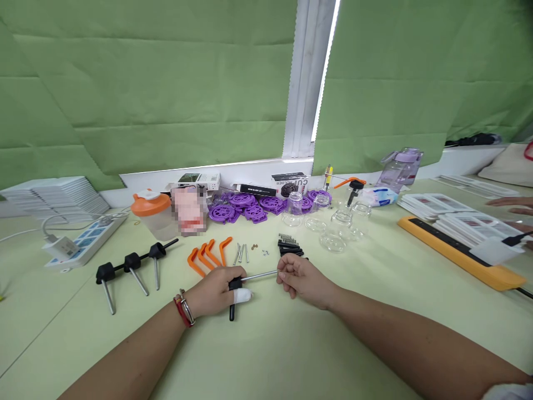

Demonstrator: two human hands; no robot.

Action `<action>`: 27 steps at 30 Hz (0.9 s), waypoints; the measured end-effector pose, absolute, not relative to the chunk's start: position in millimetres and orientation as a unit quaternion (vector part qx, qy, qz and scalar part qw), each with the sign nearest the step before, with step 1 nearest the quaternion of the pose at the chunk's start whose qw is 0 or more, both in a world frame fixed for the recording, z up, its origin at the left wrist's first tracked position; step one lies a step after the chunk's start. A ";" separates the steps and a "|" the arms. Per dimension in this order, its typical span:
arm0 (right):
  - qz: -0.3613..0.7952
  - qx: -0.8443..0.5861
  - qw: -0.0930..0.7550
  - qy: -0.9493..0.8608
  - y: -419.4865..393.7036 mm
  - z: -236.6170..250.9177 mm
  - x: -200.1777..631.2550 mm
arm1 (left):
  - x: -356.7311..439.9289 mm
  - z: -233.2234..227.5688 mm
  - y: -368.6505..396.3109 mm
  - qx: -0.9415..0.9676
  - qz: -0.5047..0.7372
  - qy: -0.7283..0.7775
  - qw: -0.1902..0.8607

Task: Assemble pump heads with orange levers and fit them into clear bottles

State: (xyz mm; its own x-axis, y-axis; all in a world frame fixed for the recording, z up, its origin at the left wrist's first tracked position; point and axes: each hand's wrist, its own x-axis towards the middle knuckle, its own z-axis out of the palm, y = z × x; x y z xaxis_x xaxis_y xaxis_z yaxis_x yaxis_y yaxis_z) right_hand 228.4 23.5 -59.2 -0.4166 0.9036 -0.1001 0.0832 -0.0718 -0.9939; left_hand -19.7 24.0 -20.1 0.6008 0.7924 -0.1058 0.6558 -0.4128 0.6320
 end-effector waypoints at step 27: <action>0.597 -0.414 0.345 -0.594 22.7 -61.2 228.2 | -20.4 -20.5 23.4 0.833 0.107 0.435 0.325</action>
State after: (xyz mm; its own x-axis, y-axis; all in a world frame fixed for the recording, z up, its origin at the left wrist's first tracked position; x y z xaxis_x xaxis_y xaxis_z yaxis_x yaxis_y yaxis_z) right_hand 228.2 22.7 -61.2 -0.4186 0.9043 -0.0839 0.0805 -0.0551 -0.9952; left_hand -20.4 23.4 -20.5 0.5979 0.7948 -0.1042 0.6553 -0.4098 0.6345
